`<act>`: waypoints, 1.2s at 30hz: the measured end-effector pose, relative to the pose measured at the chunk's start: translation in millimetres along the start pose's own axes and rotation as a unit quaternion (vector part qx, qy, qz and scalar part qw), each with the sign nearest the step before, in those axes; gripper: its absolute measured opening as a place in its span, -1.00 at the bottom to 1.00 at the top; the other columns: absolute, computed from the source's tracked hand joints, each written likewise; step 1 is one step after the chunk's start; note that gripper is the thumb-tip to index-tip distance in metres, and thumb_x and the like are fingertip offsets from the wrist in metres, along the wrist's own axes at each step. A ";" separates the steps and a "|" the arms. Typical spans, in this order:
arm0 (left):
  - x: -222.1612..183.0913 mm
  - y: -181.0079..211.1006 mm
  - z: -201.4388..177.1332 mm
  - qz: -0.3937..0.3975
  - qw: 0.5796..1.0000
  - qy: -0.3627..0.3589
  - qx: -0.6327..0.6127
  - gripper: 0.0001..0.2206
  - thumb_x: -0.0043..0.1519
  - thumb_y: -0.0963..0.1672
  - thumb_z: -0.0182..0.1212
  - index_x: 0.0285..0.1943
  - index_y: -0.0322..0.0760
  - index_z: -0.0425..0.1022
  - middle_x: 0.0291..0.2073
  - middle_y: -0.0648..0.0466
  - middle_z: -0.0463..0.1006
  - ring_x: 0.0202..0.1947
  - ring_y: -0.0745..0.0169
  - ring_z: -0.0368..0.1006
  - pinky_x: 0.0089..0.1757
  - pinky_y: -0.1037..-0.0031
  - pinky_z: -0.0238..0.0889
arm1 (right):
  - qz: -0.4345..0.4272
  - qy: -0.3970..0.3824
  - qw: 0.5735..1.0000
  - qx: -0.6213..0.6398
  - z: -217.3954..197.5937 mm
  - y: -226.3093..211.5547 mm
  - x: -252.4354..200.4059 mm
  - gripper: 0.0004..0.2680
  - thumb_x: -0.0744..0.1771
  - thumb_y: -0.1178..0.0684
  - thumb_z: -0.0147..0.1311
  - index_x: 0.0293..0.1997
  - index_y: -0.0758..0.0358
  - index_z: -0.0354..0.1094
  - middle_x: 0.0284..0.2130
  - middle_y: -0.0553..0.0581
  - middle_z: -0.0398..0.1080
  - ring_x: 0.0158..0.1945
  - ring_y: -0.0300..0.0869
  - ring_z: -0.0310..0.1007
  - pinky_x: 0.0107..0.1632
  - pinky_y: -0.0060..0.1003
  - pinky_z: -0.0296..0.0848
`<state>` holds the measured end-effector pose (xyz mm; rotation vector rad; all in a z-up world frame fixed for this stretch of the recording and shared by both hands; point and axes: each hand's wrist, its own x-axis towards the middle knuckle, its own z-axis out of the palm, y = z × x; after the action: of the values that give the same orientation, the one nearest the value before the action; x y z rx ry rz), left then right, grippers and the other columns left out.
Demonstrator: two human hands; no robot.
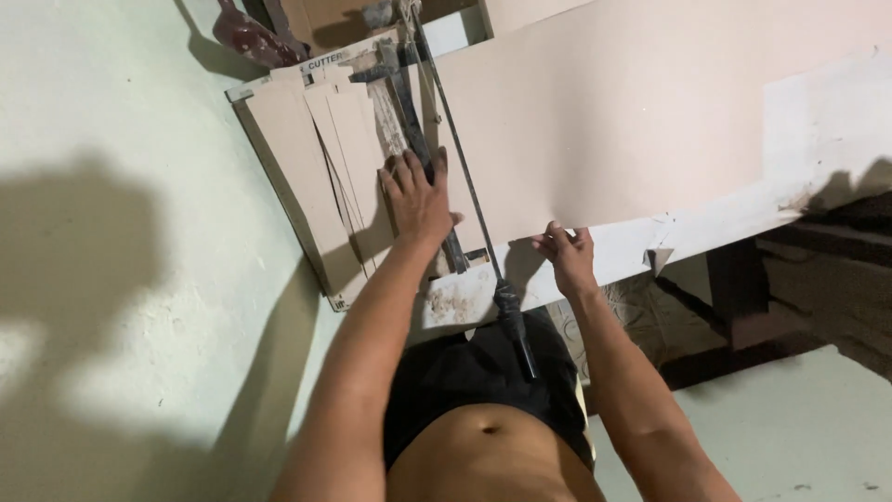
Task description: Using a manual lever-style paper cutter to cut sheets of paper into smaller strips.
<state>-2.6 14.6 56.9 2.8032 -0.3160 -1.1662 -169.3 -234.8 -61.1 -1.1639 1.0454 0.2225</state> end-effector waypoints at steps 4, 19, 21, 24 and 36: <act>17.0 14.7 10.0 -0.069 0.996 -0.047 0.014 -0.18 0.16 0.07 0.39 0.57 -0.21 0.08 0.53 -0.43 -0.39 0.53 -0.43 -0.49 0.29 -0.37 -0.60 | 0.034 -0.021 0.985 -0.167 16.9 -40.1 -19.8 -0.86 0.42 -0.03 0.08 -0.06 0.20 0.39 -0.47 0.10 0.40 -0.36 -0.09 0.58 -0.21 -0.09 0.65; 35.4 7.3 45.0 -0.064 0.998 -0.008 -0.018 0.07 0.06 -0.04 0.48 0.63 -0.16 -0.34 0.50 -0.49 -0.37 0.52 -0.46 -0.47 0.26 -0.44 -0.59 | -0.150 -0.139 0.679 -0.705 45.3 40.0 -107.7 -0.48 0.34 0.00 -0.05 0.47 0.16 -0.19 -0.37 0.40 0.56 -0.31 0.29 0.63 -0.24 0.18 0.56; 27.7 5.2 34.3 -0.067 0.998 0.003 -0.020 0.09 0.05 -0.04 0.51 0.63 -0.16 -0.35 0.51 -0.48 -0.37 0.53 -0.45 -0.47 0.26 -0.43 -0.62 | -0.128 -0.142 0.704 -0.684 54.5 8.4 -128.7 -0.49 0.34 -0.10 -0.01 0.44 0.05 -0.18 -0.37 0.39 0.56 -0.30 0.32 0.62 -0.24 0.19 0.54; 14.0 8.4 21.9 -0.046 0.999 -0.011 0.000 -0.02 0.09 -0.03 0.47 0.62 -0.14 -0.20 0.53 -0.43 -0.43 0.53 -0.40 -0.60 0.27 -0.41 -0.73 | -0.082 -0.165 0.755 -0.629 68.9 -80.2 -186.2 -0.43 0.31 -0.27 0.09 0.44 -0.05 -0.13 -0.37 0.44 0.55 -0.27 0.37 0.60 -0.22 0.18 0.53; -33.5 -38.2 105.1 0.377 0.854 0.344 0.104 -0.88 0.04 -0.09 0.39 -0.53 0.00 0.55 -0.54 0.21 0.51 -0.34 0.20 0.45 -0.25 0.33 0.38 | 0.050 -0.135 0.935 -0.325 -0.8 -108.4 -124.5 -0.53 0.43 -0.25 -0.14 0.47 0.23 0.08 -0.27 0.54 0.54 -0.25 0.21 0.61 -0.15 0.03 0.57</act>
<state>-94.2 59.0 -0.2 2.5691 -1.3370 0.0491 -168.2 -238.6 103.9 -1.6133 0.8028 0.8346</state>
